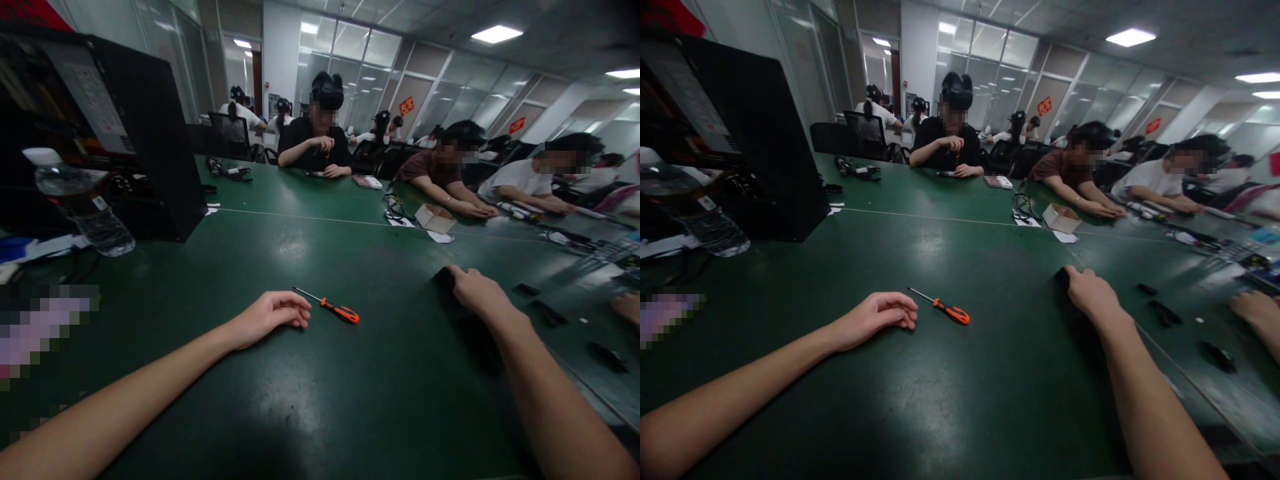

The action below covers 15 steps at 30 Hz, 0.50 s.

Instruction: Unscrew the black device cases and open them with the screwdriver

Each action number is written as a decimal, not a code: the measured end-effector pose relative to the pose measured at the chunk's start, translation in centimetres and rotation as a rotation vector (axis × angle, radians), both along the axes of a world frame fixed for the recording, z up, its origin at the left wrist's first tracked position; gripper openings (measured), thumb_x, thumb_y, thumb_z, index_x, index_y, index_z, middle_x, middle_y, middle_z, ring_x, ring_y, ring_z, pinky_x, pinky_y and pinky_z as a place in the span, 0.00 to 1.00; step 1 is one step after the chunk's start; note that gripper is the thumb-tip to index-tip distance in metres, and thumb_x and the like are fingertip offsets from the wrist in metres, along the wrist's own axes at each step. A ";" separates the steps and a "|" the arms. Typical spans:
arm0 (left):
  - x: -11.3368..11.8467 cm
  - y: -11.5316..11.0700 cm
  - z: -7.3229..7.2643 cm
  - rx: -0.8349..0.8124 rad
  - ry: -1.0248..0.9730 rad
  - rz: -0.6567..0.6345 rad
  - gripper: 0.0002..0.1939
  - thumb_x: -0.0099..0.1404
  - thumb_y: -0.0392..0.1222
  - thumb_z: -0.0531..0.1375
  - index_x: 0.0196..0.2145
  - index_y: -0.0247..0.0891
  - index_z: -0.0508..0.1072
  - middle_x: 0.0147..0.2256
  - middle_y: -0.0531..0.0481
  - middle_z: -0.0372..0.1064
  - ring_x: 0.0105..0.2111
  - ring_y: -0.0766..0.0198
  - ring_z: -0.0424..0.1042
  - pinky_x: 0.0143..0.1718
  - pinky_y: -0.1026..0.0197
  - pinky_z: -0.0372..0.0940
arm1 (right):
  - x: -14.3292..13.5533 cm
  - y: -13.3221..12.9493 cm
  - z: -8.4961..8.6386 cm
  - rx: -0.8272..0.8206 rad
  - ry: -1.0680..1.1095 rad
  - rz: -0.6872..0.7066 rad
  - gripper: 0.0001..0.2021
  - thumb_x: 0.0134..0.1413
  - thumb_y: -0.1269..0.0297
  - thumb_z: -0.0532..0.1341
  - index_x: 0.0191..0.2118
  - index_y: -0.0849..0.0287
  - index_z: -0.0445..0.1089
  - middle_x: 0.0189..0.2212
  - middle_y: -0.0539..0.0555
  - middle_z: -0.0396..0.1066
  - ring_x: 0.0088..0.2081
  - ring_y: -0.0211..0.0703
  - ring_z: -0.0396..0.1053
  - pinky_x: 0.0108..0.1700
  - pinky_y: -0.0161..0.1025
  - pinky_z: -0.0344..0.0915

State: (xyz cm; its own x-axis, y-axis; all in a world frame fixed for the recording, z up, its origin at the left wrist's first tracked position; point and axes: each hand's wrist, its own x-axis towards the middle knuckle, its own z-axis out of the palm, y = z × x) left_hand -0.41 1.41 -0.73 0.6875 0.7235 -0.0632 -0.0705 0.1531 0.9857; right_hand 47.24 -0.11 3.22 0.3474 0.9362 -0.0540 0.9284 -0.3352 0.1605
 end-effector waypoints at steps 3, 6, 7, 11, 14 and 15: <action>0.0 0.0 0.0 0.017 0.007 0.000 0.11 0.66 0.40 0.65 0.44 0.32 0.78 0.38 0.44 0.78 0.38 0.62 0.78 0.45 0.59 0.70 | 0.0 0.3 -0.6 0.013 -0.051 0.008 0.26 0.66 0.72 0.43 0.66 0.66 0.61 0.47 0.75 0.69 0.43 0.58 0.74 0.42 0.46 0.63; 0.0 -0.1 0.2 0.021 0.014 0.001 0.11 0.65 0.41 0.65 0.43 0.32 0.78 0.38 0.44 0.78 0.38 0.62 0.78 0.44 0.59 0.69 | -0.4 0.1 -1.3 0.059 -0.103 0.005 0.26 0.68 0.69 0.44 0.67 0.66 0.60 0.48 0.75 0.68 0.45 0.60 0.74 0.43 0.48 0.65; 0.0 -0.1 0.2 0.020 0.015 0.002 0.11 0.65 0.41 0.65 0.43 0.32 0.78 0.38 0.44 0.78 0.38 0.62 0.78 0.44 0.59 0.69 | -0.7 -0.2 -1.4 0.080 -0.113 0.011 0.26 0.69 0.66 0.43 0.68 0.66 0.59 0.48 0.74 0.68 0.45 0.60 0.74 0.44 0.48 0.66; 0.0 -0.3 0.3 0.016 0.018 0.010 0.12 0.64 0.42 0.66 0.43 0.32 0.78 0.38 0.45 0.78 0.37 0.62 0.77 0.44 0.59 0.69 | -1.7 -3.3 -1.2 0.222 -0.120 0.002 0.29 0.71 0.55 0.42 0.69 0.67 0.56 0.50 0.72 0.70 0.46 0.62 0.73 0.45 0.52 0.69; -0.1 -0.4 0.3 -0.005 0.015 0.015 0.12 0.64 0.42 0.66 0.42 0.31 0.77 0.37 0.45 0.78 0.37 0.62 0.77 0.44 0.59 0.69 | -1.8 -7.0 -2.1 0.447 -0.148 -0.086 0.34 0.69 0.46 0.40 0.65 0.66 0.61 0.53 0.71 0.70 0.49 0.66 0.72 0.45 0.56 0.70; -0.1 -0.4 0.2 -0.009 0.011 0.017 0.13 0.64 0.43 0.66 0.42 0.31 0.77 0.37 0.44 0.77 0.37 0.62 0.77 0.44 0.59 0.69 | -1.7 -8.1 -2.8 0.474 -0.157 -0.129 0.36 0.67 0.43 0.40 0.65 0.66 0.62 0.54 0.71 0.69 0.49 0.68 0.72 0.44 0.57 0.71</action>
